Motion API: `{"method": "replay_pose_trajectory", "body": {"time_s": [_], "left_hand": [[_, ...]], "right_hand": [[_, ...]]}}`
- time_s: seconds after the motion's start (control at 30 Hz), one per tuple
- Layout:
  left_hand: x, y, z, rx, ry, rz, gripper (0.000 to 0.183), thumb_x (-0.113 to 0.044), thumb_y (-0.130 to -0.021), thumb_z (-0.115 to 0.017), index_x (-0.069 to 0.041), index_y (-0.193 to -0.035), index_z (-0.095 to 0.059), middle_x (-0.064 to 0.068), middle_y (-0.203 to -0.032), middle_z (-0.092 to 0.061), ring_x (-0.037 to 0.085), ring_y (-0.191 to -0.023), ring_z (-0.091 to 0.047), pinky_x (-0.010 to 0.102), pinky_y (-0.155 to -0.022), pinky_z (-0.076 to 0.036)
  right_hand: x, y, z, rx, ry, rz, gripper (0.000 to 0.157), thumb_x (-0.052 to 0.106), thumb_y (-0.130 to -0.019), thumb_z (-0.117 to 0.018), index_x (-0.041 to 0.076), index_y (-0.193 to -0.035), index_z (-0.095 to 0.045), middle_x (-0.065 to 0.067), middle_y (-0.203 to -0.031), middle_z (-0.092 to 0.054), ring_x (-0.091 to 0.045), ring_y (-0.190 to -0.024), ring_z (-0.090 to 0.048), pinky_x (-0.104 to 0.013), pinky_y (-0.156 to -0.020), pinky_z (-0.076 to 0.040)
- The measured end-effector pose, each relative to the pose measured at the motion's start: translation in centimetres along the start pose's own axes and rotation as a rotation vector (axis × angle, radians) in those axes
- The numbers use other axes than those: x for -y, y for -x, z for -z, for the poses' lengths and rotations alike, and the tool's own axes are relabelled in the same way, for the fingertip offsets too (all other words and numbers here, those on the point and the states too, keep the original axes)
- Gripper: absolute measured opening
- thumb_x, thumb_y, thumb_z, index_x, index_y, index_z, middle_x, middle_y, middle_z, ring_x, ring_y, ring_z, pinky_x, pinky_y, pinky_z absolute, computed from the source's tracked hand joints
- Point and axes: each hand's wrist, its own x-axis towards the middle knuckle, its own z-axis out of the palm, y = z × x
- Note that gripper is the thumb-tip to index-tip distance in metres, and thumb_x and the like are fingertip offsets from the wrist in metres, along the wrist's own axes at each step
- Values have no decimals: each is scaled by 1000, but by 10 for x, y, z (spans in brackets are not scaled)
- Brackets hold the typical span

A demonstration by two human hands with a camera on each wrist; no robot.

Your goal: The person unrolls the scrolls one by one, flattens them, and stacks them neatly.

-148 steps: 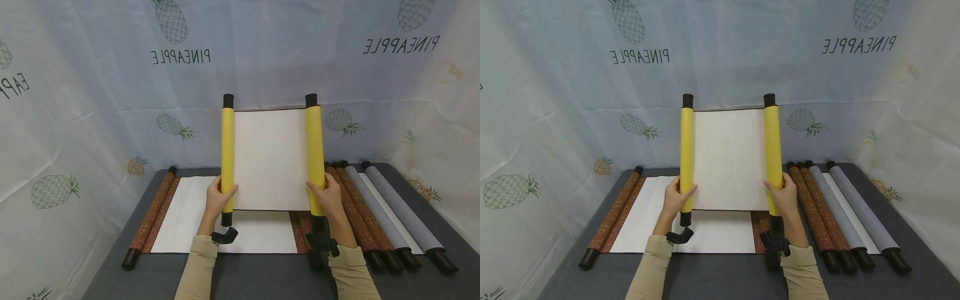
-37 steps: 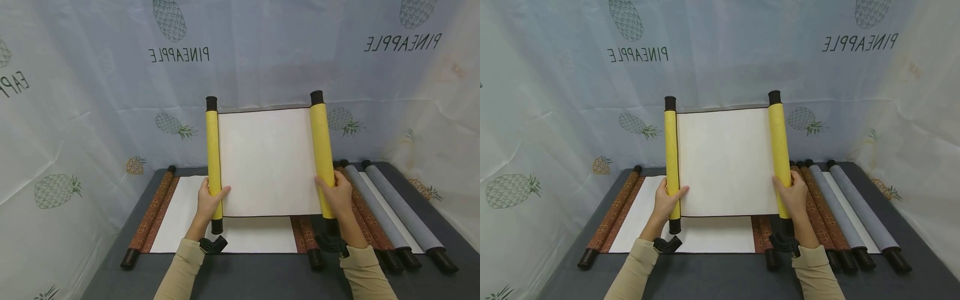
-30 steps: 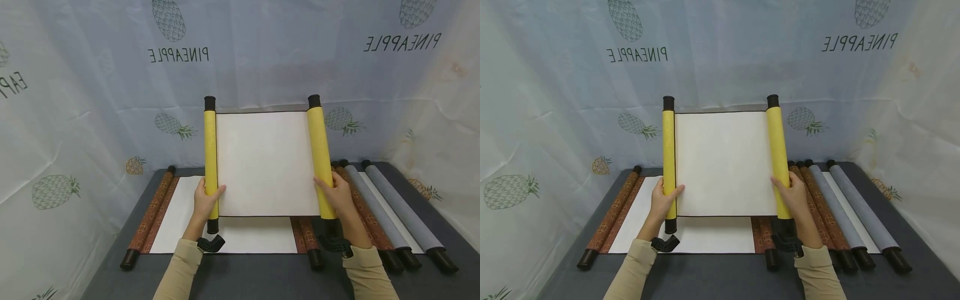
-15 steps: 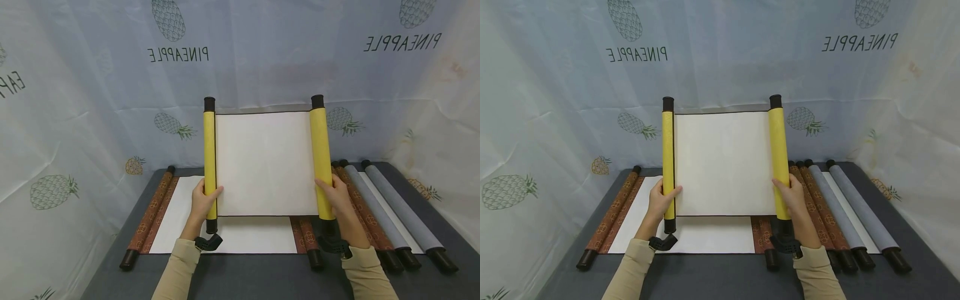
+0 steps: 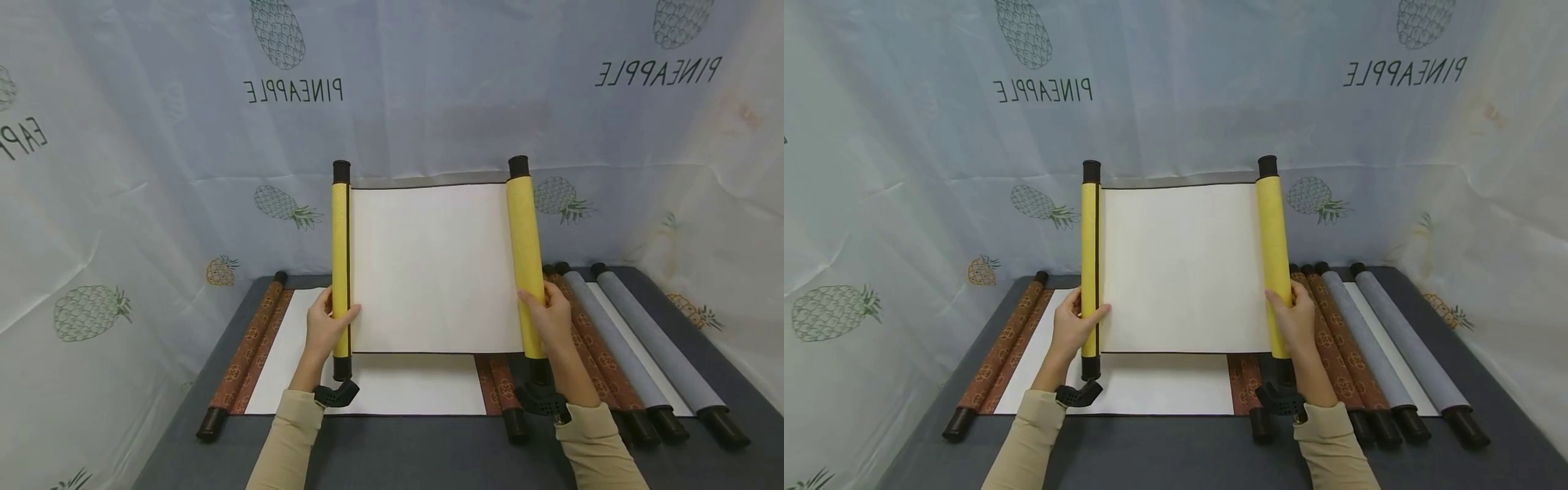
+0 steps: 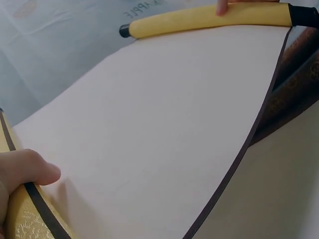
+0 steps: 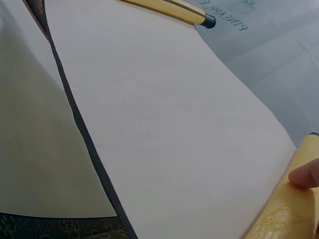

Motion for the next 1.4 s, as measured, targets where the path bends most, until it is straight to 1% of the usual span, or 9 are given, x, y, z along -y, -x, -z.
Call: {"method": "replay_pose_trajectory", "body": {"time_s": [0.1, 0.23, 0.4, 0.53, 0.67, 0.9, 1.1, 1.23, 1.4], "left_hand": [[1, -1, 1, 14, -21, -13, 63, -11, -83, -73, 1, -139, -46, 24, -121, -61, 32, -105, -61, 32, -82, -52], [0, -1, 0, 53, -35, -10, 63, -9, -87, -68, 4, -142, -39, 25, -116, -58, 29, -96, -58, 29, -78, -48], [-1, 0, -6, 89, -1, 52, 61, -9, -93, -59, 2, -145, -29, 21, -108, -51, 23, -88, -49, 26, -74, -40], [-1, 1, -11, 79, 21, 92, 58, -12, -94, -54, 0, -146, -28, 14, -98, -49, 19, -81, -46, 27, -70, -39], [-3, 3, -13, 38, -8, 92, 51, -12, -92, -53, 1, -138, -37, 9, -87, -46, 17, -70, -44, 26, -63, -39], [-6, 4, -14, -81, -112, 57, 50, -23, -86, -70, 2, -124, -51, 8, -79, -51, 14, -63, -45, 25, -57, -40], [-5, 4, -10, -103, -106, 60, 58, -27, -73, -84, 0, -116, -55, 5, -78, -50, 12, -64, -43, 23, -55, -39], [-5, 4, -7, -105, -105, 51, 57, -24, -72, -85, 1, -115, -56, 9, -83, -56, 12, -67, -45, 22, -57, -40], [-3, 2, -4, -103, -97, 39, 53, -22, -71, -86, 0, -108, -56, 6, -79, -52, 11, -64, -44, 22, -57, -40]], "right_hand": [[0, 0, 0, 5, 12, 11, 49, 25, -97, -52, 1, -138, -45, -17, -120, -55, 5, -73, -48, -17, -67, -44], [-1, 0, 0, -5, 19, 8, 47, 25, -97, -49, 0, -137, -45, -15, -115, -54, 1, -73, -48, -20, -67, -43], [-3, -1, 0, -24, 16, -5, 47, 24, -96, -47, 0, -136, -45, -15, -114, -53, -2, -74, -47, -21, -67, -42], [-4, -1, 1, -20, 24, -8, 51, 25, -94, -52, 0, -138, -43, -15, -115, -53, -2, -76, -47, -20, -66, -42], [-5, 0, 3, -11, 43, -4, 60, 29, -90, -64, 1, -137, -42, -10, -110, -52, -3, -76, -47, -21, -64, -43], [-5, 0, 3, 30, 77, -12, 77, 37, -83, -74, 2, -140, -37, -6, -110, -48, -12, -84, -45, -24, -66, -42], [-4, 0, 2, 42, 89, -35, 83, 36, -79, -78, 0, -139, -34, -8, -112, -46, -15, -87, -45, -25, -67, -42], [-4, 0, 2, 44, 95, -30, 82, 34, -78, -79, -1, -137, -34, -7, -111, -46, -14, -85, -45, -24, -66, -42], [-5, -1, 2, 53, 96, -21, 81, 31, -78, -80, -1, -136, -34, -7, -110, -46, -13, -84, -46, -24, -66, -42]]}}
